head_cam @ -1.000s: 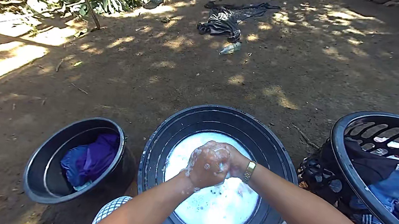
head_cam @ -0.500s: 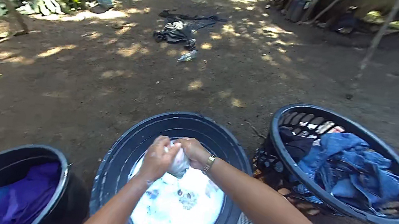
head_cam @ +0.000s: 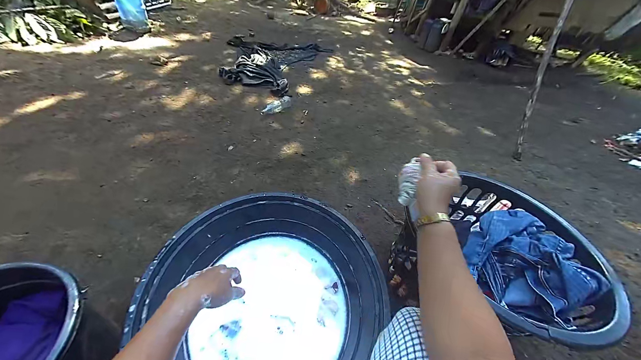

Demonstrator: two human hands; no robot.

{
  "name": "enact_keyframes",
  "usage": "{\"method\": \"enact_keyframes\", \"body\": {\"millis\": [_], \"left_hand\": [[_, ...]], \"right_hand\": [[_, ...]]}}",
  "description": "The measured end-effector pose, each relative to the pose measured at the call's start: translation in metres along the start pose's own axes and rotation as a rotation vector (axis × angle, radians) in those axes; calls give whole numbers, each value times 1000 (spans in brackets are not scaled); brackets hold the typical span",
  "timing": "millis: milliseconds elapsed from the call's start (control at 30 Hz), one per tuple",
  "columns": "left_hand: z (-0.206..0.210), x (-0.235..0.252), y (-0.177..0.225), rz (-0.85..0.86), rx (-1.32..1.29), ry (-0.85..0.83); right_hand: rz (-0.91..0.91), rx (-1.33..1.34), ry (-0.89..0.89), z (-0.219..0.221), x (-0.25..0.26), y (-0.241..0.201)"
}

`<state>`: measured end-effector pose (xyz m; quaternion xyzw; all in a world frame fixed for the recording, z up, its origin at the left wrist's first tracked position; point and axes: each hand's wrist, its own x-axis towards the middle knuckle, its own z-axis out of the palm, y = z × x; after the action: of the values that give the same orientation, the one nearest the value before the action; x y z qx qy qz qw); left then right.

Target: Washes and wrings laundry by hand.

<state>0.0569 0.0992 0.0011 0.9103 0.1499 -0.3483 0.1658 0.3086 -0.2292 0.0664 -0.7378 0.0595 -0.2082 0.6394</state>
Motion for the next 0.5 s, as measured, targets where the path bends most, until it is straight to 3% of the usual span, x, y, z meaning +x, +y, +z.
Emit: {"method": "enact_keyframes", "body": {"millis": [100, 200, 367, 500], "left_hand": [[0, -4, -1, 10, 5, 53], [1, -9, 4, 44, -32, 148], [3, -7, 13, 278, -354, 487], [4, -11, 24, 582, -614, 551]], "right_hand": [[104, 30, 24, -15, 3, 19], [104, -76, -102, -2, 1, 24], [-28, -267, -760, 56, -69, -1], [75, 36, -1069, 87, -165, -24]]}}
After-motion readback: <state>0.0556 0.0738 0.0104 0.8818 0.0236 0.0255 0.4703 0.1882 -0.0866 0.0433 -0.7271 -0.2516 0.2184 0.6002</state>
